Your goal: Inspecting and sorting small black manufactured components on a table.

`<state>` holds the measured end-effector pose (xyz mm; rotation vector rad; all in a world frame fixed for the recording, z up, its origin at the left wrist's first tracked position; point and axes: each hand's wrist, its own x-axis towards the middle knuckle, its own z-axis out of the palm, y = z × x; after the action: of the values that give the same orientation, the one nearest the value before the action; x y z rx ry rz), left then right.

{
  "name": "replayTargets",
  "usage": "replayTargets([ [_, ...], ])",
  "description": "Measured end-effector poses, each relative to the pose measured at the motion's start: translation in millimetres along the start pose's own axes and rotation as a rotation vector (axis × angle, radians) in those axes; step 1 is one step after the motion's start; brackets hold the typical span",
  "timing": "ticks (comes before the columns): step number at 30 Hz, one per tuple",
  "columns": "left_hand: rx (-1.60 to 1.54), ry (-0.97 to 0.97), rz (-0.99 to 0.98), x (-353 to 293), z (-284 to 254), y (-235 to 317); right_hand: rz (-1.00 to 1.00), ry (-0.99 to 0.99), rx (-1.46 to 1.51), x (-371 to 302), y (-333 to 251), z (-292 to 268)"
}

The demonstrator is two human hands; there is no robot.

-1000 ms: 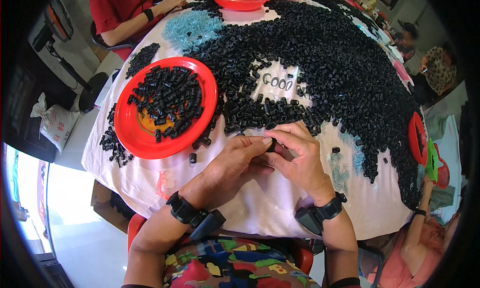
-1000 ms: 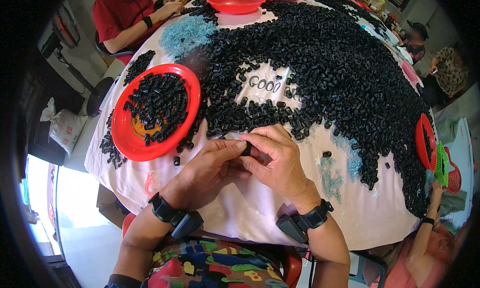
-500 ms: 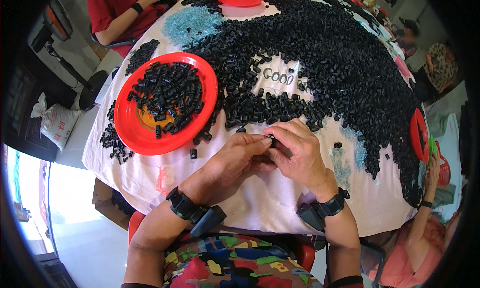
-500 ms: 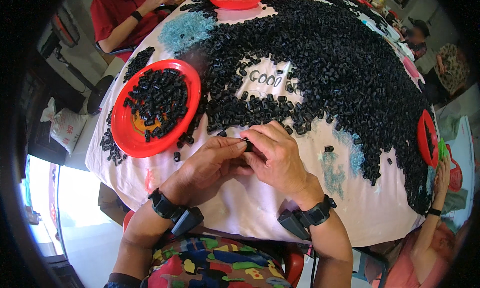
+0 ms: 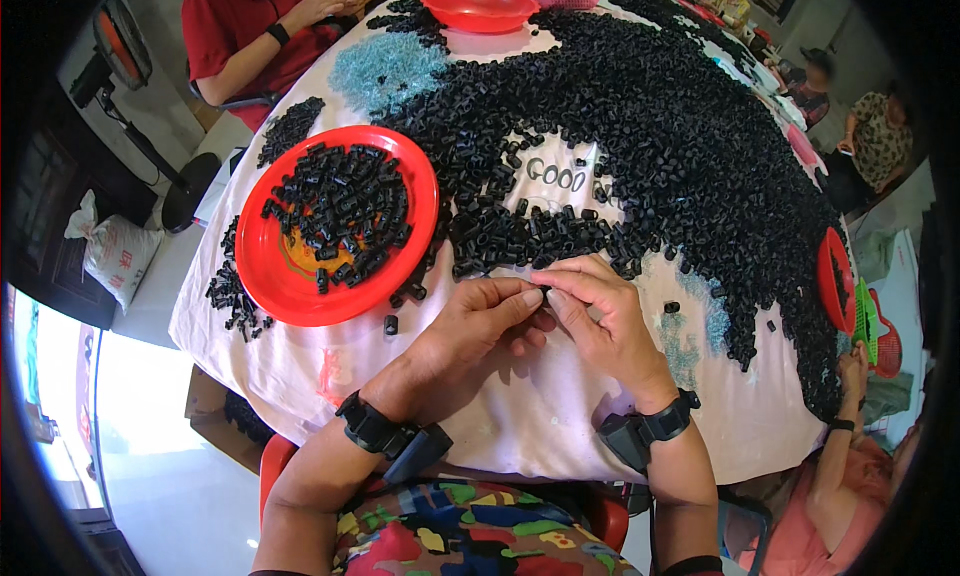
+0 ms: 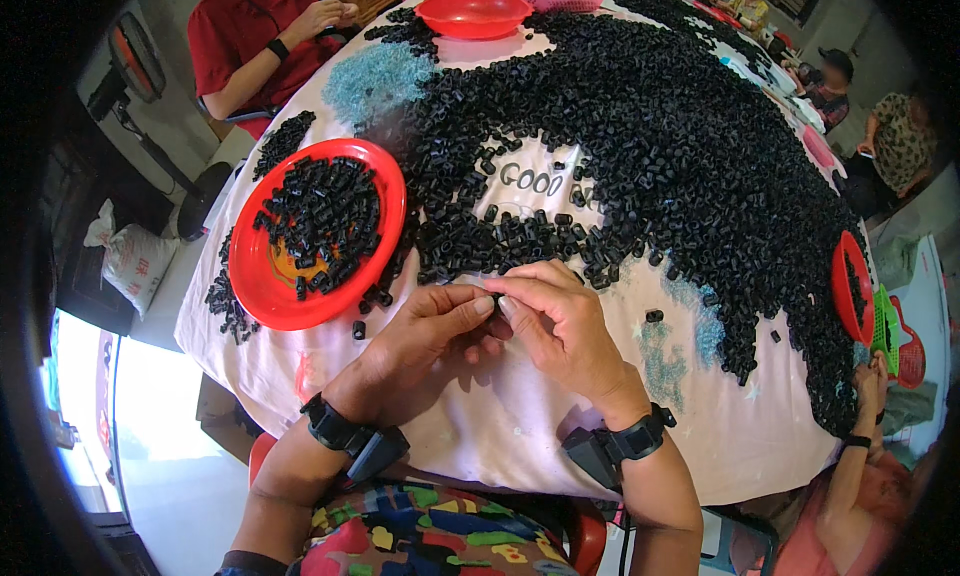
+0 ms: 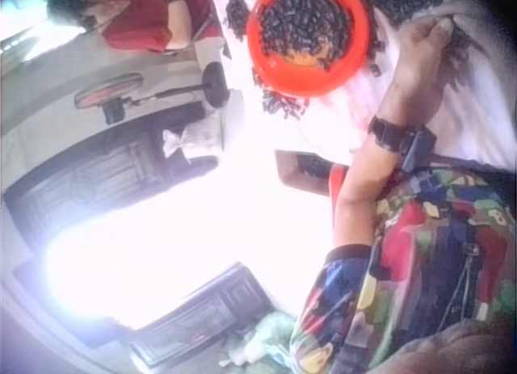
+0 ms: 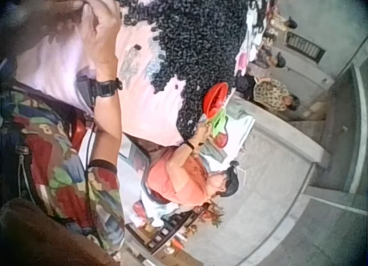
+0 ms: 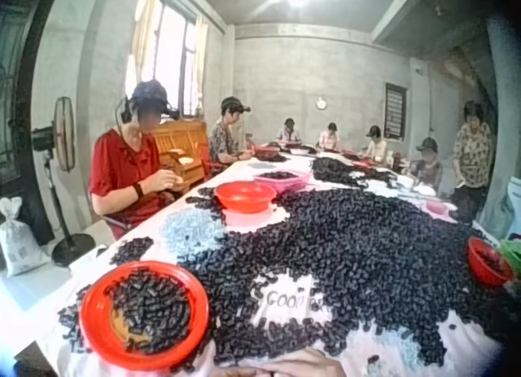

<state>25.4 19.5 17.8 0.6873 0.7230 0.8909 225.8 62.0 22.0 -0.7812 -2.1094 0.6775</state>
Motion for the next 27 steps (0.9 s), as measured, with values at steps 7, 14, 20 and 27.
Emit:
replayTargets([
  [7,0.242,0.075,0.106,10.5,-6.0,-13.2,0.128,0.015,0.047,-1.8,-5.8,0.9],
  [14,0.152,0.100,-0.004,1.1,7.0,4.8,0.263,0.111,0.299,-4.6,3.0,1.6],
  [20,0.061,0.045,0.064,-1.4,7.2,6.6,0.224,0.148,0.230,-2.7,-2.7,-3.4],
  [27,0.142,0.009,0.144,10.9,-5.1,-7.2,0.161,0.099,0.007,-3.2,-6.1,-5.2],
])
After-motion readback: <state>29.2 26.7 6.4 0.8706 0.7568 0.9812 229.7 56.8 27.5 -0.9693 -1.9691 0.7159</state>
